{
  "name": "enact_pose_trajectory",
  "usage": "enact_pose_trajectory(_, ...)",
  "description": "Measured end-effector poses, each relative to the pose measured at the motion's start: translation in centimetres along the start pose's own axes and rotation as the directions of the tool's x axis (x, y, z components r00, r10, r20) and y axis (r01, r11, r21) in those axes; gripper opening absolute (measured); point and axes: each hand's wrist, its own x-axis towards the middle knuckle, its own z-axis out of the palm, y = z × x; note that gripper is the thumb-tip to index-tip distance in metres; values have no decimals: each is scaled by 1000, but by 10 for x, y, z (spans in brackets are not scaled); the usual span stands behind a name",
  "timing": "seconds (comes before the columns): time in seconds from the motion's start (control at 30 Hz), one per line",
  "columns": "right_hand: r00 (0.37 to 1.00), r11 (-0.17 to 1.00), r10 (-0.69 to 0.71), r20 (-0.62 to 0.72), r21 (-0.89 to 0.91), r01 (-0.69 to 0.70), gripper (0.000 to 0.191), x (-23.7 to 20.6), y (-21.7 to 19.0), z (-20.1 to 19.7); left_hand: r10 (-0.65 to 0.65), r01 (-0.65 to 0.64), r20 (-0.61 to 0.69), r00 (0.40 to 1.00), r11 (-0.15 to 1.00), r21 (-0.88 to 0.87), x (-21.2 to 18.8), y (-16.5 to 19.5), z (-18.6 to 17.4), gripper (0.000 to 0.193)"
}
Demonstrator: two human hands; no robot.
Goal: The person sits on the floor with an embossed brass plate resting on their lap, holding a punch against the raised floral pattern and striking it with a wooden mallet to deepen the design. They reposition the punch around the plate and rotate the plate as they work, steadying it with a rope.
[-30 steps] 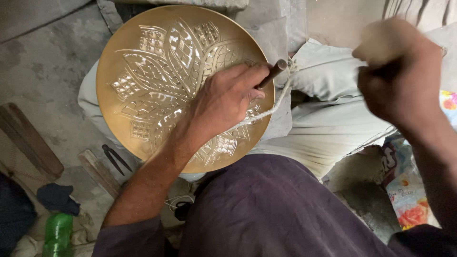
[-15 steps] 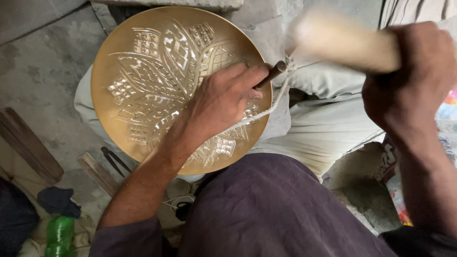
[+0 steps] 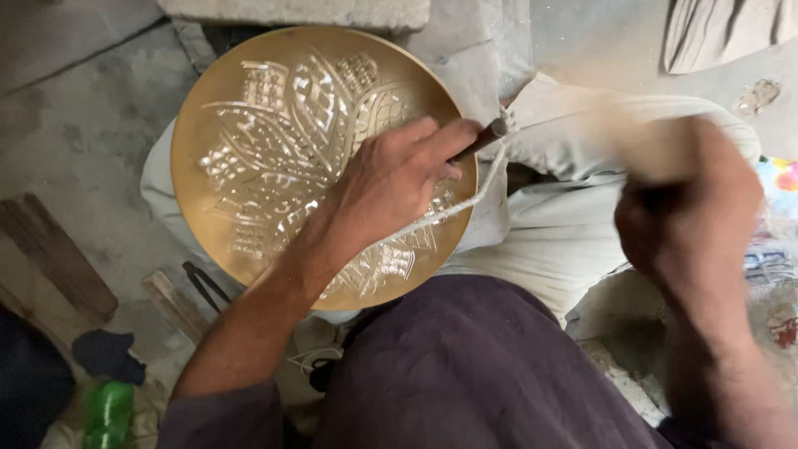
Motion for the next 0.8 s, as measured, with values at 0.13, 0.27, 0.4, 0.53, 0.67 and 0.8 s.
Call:
enact_pose_trajectory(0.13,965,833,-229,131,-486,264,27,-4,33,-10,-55,45,-58,997,987,-153,-4,-1,-7,36)
enact_pose_trajectory(0.27,986,995,88,142,24,-92,33,3,46,-7,-86,82,-10,996,975,-209,-11,-4,-9,28)
enact_pose_trajectory(0.4,986,986,34,161,157,-60,34,12,27,-3,-37,32,-34,999,989,-145,-16,0,-9,29)
enact_pose_trajectory(0.53,971,963,29,239,255,-91,22,19,8,-7,-62,65,28,998,990,-122,-13,5,-10,38)
enact_pose_trajectory(0.67,915,854,-394,88,-333,400,25,24,15,4,-69,78,68,995,987,-143,-8,7,-13,42)
enact_pose_trajectory(0.8,956,942,-269,119,238,236,14,19,33,18,-6,10,23,1000,986,-165,-4,8,-15,38)
